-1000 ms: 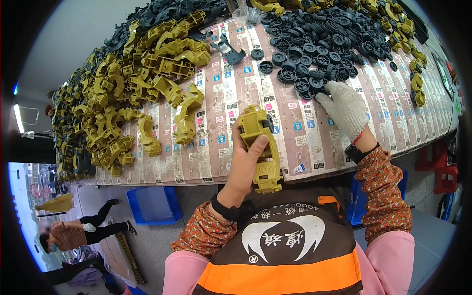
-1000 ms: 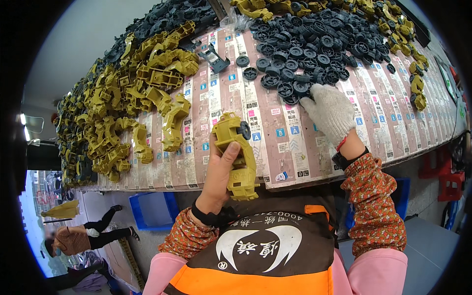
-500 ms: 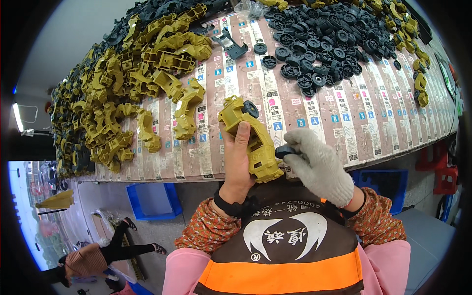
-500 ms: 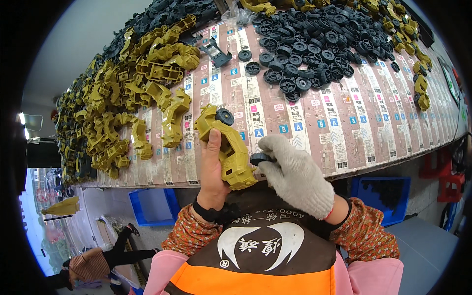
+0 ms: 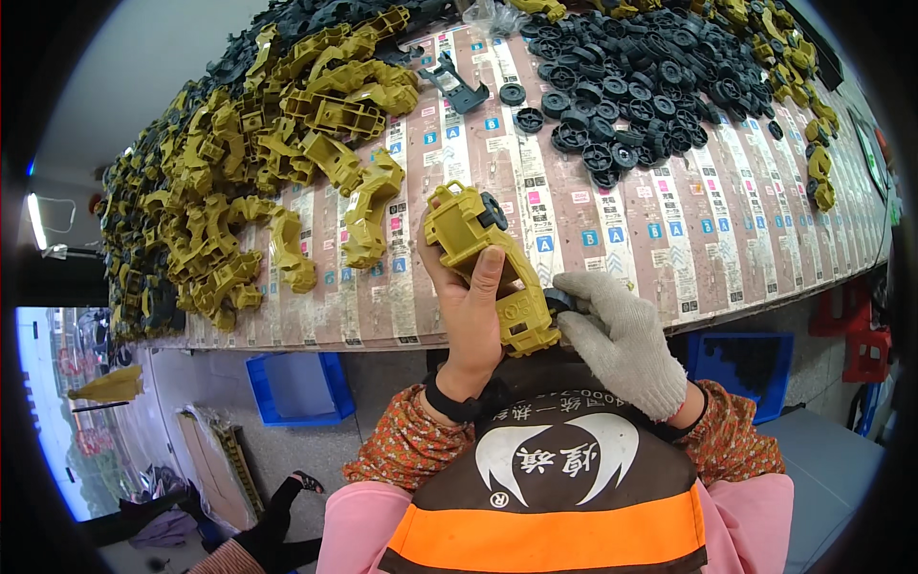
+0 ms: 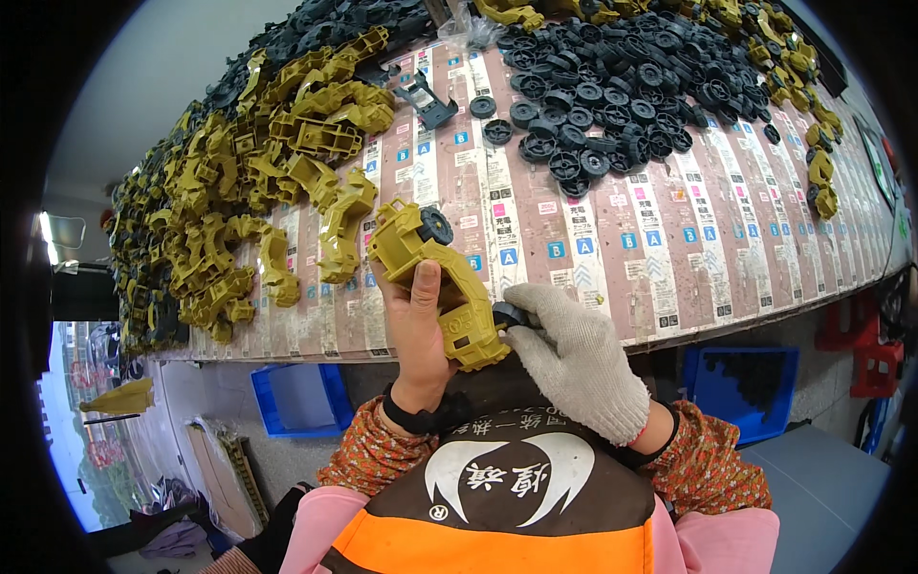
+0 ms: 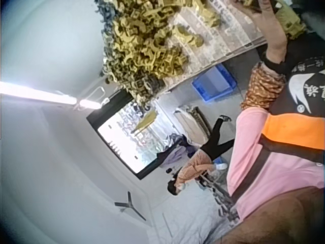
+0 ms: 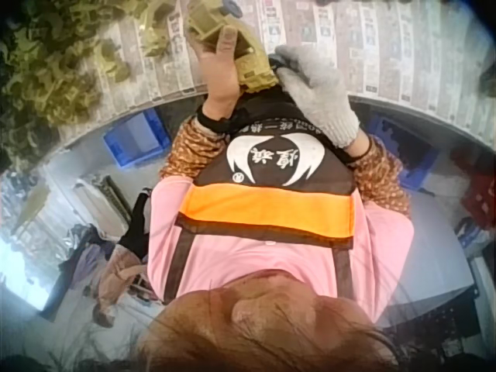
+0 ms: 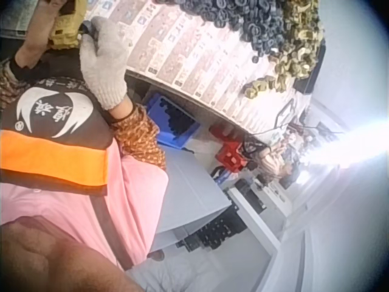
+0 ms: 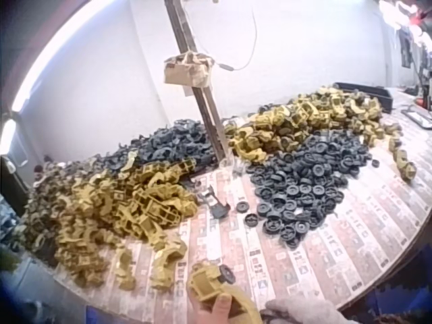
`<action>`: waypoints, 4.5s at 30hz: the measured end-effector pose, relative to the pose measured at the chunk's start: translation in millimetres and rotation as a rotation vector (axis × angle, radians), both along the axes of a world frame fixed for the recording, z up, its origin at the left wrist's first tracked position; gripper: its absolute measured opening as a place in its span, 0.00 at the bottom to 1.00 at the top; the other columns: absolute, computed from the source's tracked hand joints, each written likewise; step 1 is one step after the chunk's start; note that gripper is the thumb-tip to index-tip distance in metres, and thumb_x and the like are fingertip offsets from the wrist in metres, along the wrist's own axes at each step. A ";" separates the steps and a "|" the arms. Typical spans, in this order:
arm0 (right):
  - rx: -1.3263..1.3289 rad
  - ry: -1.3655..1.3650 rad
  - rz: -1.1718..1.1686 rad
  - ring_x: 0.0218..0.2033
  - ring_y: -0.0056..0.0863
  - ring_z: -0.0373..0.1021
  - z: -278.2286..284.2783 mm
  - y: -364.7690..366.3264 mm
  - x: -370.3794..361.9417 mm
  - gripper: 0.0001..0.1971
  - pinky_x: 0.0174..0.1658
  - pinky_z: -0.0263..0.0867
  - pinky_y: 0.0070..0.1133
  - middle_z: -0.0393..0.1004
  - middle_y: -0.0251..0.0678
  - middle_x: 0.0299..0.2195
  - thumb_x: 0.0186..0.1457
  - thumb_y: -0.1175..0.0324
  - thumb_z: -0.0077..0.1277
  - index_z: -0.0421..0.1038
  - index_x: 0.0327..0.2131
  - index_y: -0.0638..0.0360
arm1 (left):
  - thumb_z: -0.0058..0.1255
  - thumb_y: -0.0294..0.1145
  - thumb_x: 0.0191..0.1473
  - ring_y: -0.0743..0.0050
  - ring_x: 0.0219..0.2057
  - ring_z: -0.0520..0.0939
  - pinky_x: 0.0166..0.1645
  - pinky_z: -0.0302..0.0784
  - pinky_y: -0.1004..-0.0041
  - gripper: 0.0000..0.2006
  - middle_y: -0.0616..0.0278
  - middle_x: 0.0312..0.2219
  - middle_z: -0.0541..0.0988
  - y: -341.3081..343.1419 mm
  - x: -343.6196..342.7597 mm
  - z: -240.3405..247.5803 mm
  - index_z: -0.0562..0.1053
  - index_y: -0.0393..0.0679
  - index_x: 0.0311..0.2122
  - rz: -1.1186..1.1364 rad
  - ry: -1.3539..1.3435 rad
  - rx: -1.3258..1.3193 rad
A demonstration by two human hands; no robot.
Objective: The person sits at a table covered with yellow plastic housings and dark grey wheels. They repeatedly pick up a yellow housing, insert a wheel into a designated slot, and place the assembled unit back onto the table. The process is repetitive and involves handling the parts one at a time.
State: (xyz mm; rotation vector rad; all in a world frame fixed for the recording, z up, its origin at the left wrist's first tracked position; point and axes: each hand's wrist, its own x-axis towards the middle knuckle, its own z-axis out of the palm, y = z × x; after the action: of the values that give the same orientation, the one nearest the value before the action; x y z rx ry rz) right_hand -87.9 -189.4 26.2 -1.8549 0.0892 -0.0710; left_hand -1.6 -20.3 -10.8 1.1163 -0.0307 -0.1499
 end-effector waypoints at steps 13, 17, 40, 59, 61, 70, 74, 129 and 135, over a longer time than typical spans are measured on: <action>-0.110 -0.111 0.049 0.36 0.58 0.79 2.7 2.2 -6.9 0.20 0.39 0.75 0.41 0.80 0.56 0.34 0.56 0.79 0.50 0.72 0.54 0.61 | 0.70 0.28 0.56 0.63 0.63 0.71 0.65 0.72 0.64 0.50 0.58 0.65 0.61 -20.2 -13.5 8.6 0.46 0.47 0.74 0.157 -0.419 0.067; -0.180 -0.032 0.076 0.36 0.59 0.79 12.3 -2.2 -2.7 0.21 0.40 0.75 0.43 0.80 0.56 0.34 0.54 0.75 0.52 0.73 0.53 0.58 | 0.70 0.26 0.54 0.59 0.65 0.69 0.66 0.71 0.62 0.49 0.56 0.65 0.61 -22.8 -13.8 -1.0 0.48 0.45 0.72 0.155 -0.490 0.089; -0.483 -0.447 -0.387 0.26 0.22 0.71 139.3 -333.9 305.8 0.16 0.29 0.70 0.23 0.72 0.32 0.28 0.65 0.60 0.57 0.74 0.47 0.63 | 0.51 0.29 0.68 0.79 0.48 0.78 0.48 0.74 0.74 0.16 0.69 0.49 0.77 125.3 58.9 23.2 0.69 0.48 0.59 0.205 0.040 0.249; -0.512 -0.146 0.215 0.43 0.31 0.77 50.7 -88.3 158.3 0.16 0.45 0.73 0.25 0.78 0.39 0.47 0.59 0.74 0.57 0.76 0.51 0.62 | 0.64 0.45 0.58 0.48 0.47 0.80 0.51 0.76 0.56 0.27 0.51 0.46 0.79 135.6 129.9 30.8 0.72 0.47 0.60 0.053 -0.380 1.623; -0.595 -0.170 0.183 0.42 0.37 0.78 50.1 -95.1 144.4 0.13 0.45 0.73 0.27 0.79 0.43 0.44 0.59 0.73 0.57 0.77 0.48 0.63 | 0.65 0.41 0.57 0.46 0.48 0.81 0.53 0.76 0.54 0.30 0.49 0.48 0.79 121.3 130.4 32.6 0.69 0.47 0.62 -0.011 -0.343 1.646; -0.923 -0.345 0.016 0.39 0.46 0.76 18.2 -105.4 171.7 0.06 0.44 0.73 0.36 0.77 0.44 0.35 0.60 0.72 0.54 0.79 0.39 0.58 | 0.49 0.29 0.62 0.62 0.51 0.82 0.43 0.88 0.66 0.28 0.56 0.53 0.77 131.2 101.1 23.0 0.64 0.41 0.67 -0.146 0.161 -0.055; -1.231 -0.238 0.138 0.44 0.44 0.76 12.4 -86.6 196.3 0.09 0.46 0.75 0.35 0.77 0.42 0.40 0.56 0.74 0.57 0.81 0.40 0.55 | 0.45 0.31 0.63 0.62 0.50 0.83 0.56 0.81 0.64 0.30 0.51 0.57 0.77 116.5 75.0 37.1 0.61 0.40 0.70 -0.322 0.166 -0.260; -0.355 -0.214 0.029 0.31 0.57 0.78 1.2 0.3 34.4 0.19 0.33 0.72 0.44 0.78 0.53 0.32 0.56 0.75 0.54 0.69 0.52 0.61 | 0.65 0.30 0.62 0.68 0.50 0.81 0.54 0.78 0.68 0.37 0.55 0.50 0.78 8.5 -13.1 -4.7 0.53 0.41 0.66 -0.282 -0.202 0.517; -0.354 -0.194 0.050 0.31 0.60 0.77 -4.1 -11.0 39.8 0.17 0.33 0.71 0.45 0.78 0.55 0.29 0.54 0.72 0.55 0.70 0.48 0.61 | 0.62 0.32 0.64 0.69 0.51 0.81 0.56 0.77 0.68 0.34 0.55 0.52 0.77 12.8 -9.4 -9.4 0.52 0.41 0.66 -0.405 -0.138 0.415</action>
State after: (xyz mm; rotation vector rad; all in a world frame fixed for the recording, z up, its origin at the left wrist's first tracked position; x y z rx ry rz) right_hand -48.1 -200.4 22.1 -2.1912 -0.1116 -0.2446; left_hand -11.0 -7.4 -20.2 1.5249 -0.3634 -0.4562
